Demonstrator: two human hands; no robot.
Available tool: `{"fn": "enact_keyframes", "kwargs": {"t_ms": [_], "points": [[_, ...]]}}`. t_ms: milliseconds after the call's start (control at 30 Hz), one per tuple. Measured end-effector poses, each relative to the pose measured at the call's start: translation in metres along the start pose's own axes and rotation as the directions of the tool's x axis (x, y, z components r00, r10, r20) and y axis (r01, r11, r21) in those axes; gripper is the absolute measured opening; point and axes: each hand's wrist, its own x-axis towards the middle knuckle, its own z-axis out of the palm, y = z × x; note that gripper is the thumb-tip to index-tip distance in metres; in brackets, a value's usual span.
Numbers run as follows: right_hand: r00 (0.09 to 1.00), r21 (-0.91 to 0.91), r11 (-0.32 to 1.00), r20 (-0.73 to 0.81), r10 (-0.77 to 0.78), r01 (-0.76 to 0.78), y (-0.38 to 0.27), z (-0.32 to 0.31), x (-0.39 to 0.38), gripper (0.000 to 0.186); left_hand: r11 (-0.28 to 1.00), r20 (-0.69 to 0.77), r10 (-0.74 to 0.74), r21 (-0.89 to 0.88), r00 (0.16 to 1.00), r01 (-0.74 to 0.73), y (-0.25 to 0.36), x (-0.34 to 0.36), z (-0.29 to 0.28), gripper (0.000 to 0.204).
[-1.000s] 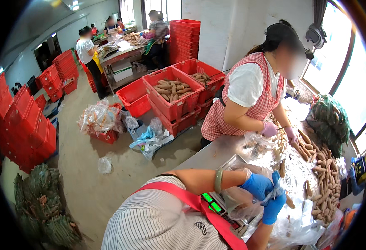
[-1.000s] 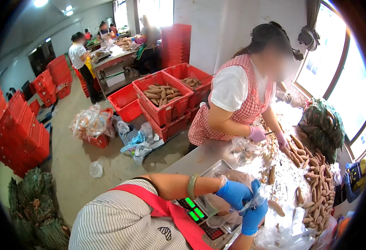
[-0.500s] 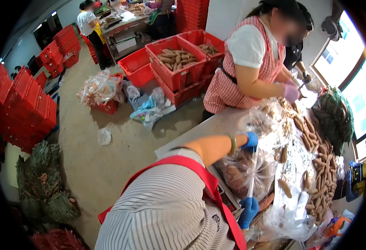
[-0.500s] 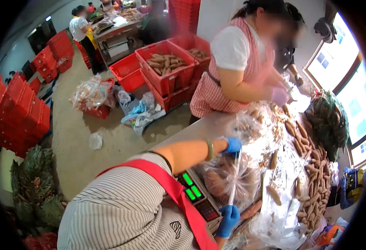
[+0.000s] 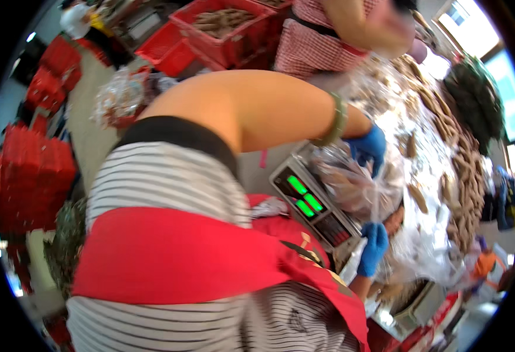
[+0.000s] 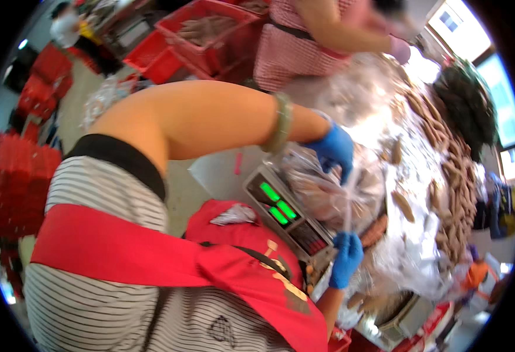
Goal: The person places sweet potatoes into plastic bags, weighs them on a digital scale, and then places the filled bags into red crates. The process is repeated continuously with other workers visible in the background.
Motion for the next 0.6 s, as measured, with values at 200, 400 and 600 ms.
{"fn": "enact_keyframes", "kwargs": {"t_ms": [200,400,600], "points": [[0.989,-0.038,0.99,-0.054,-0.137,0.135,-0.032,0.015,0.022,0.023,0.907,-0.636,-0.196,-0.407,0.747,-0.109,0.021,0.0,-0.007,0.016],[0.89,-0.5,0.762,0.044,-0.453,0.412,-0.06,0.021,0.033,0.025,0.715,-0.803,-0.499,-0.594,0.326,-0.367,-0.061,0.041,-0.016,0.021],[0.901,-0.613,0.672,0.175,-0.398,0.416,-0.005,0.008,-0.013,0.023,0.426,-0.585,-0.751,-0.783,0.306,-0.453,-0.103,0.075,0.023,0.022]]}}
